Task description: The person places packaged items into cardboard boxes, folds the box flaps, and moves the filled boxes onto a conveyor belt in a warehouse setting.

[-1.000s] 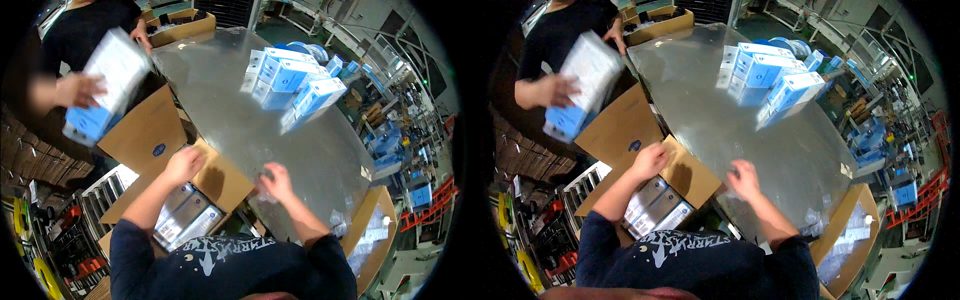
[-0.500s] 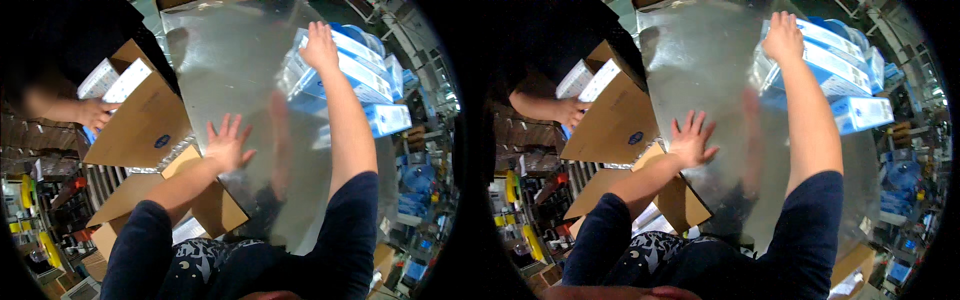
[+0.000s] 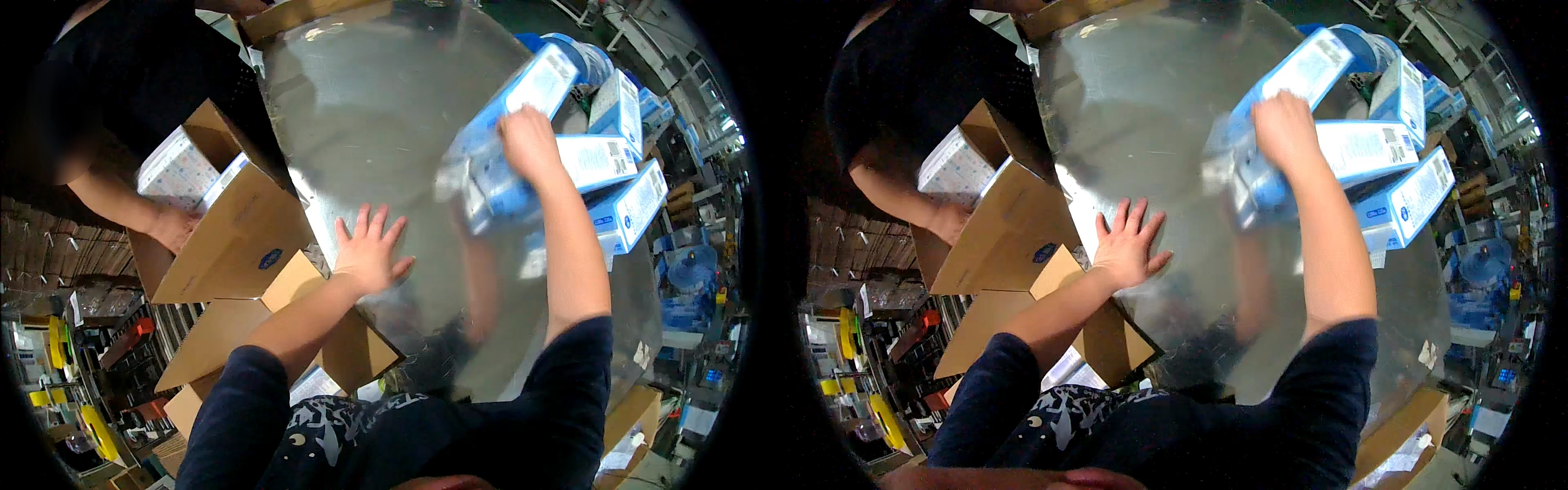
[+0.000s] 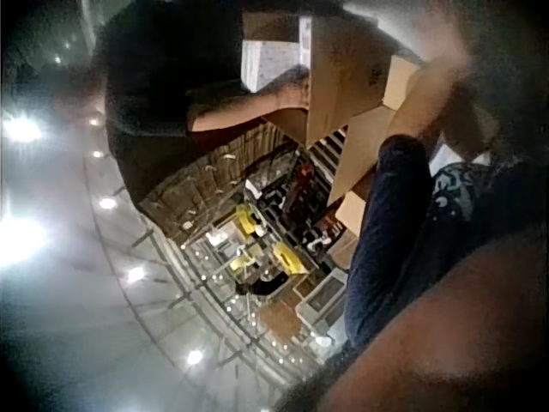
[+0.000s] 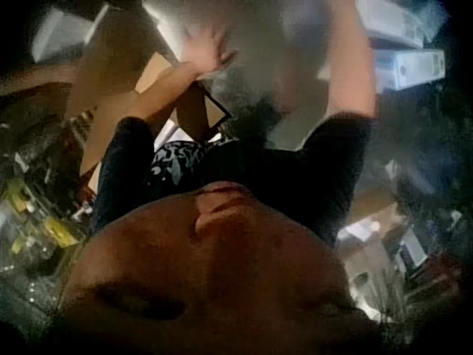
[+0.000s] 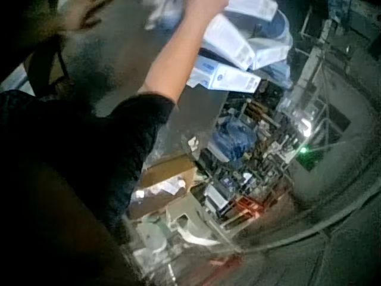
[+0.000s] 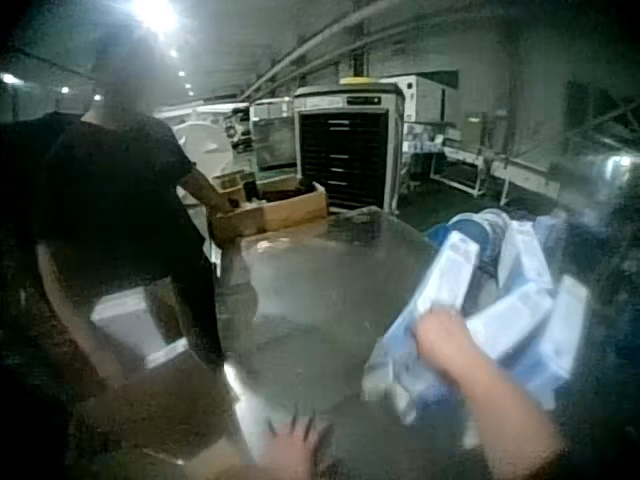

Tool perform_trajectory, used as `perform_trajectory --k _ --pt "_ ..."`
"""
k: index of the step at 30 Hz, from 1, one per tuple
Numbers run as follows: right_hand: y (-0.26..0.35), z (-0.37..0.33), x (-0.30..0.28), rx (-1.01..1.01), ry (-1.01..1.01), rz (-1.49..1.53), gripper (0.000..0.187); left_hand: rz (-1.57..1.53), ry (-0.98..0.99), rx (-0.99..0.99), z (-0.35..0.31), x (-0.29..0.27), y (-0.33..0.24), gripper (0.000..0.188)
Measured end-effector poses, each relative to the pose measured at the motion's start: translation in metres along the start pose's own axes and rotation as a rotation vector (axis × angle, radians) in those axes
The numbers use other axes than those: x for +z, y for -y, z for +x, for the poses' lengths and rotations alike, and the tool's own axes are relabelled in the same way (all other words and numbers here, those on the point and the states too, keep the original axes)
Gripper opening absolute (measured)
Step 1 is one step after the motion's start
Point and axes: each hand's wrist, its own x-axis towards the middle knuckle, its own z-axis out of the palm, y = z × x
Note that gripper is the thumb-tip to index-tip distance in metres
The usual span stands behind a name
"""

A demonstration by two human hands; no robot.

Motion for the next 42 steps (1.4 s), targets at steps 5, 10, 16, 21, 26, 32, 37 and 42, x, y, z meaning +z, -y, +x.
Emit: perform_trajectory --k 5,10,16,21,26,32,37,42 --pt "0.029 -0.112 -0.081 -0.235 0.283 0.534 0.010 0.030 -0.022 -0.098 -0.011 0.007 0.009 0.065" --pt "-0.070 -0.142 -0.077 0.536 0.022 0.231 0.051 0.082 -0.050 -0.090 -0.009 0.002 0.000 0.067" --pt "-0.126 -0.154 -0.002 0.815 0.312 0.211 0.062 0.087 -0.081 -0.091 -0.003 0.008 0.000 0.068" --pt "-0.064 -0.176 -0.017 0.623 0.371 0.326 0.039 -1.960 0.147 0.223 -0.002 -0.017 -0.030 0.064" --pt "0.030 -0.291 -0.091 0.273 0.182 0.268 0.044 -1.723 0.293 -0.055 -0.068 -0.029 -0.122 0.067" --pt "0.005 -0.449 -0.138 1.067 -0.213 1.339 0.041 -1.392 0.853 0.099 -0.149 -0.036 -0.110 0.073" --pt "0.028 -0.481 -0.061 1.312 0.115 1.800 0.074 -1.480 0.813 0.189 -0.133 -0.001 -0.142 0.077" --pt "0.029 -0.446 -0.083 0.980 -0.129 2.108 0.071 -1.189 0.229 0.429 -0.171 -0.053 -0.130 0.095"
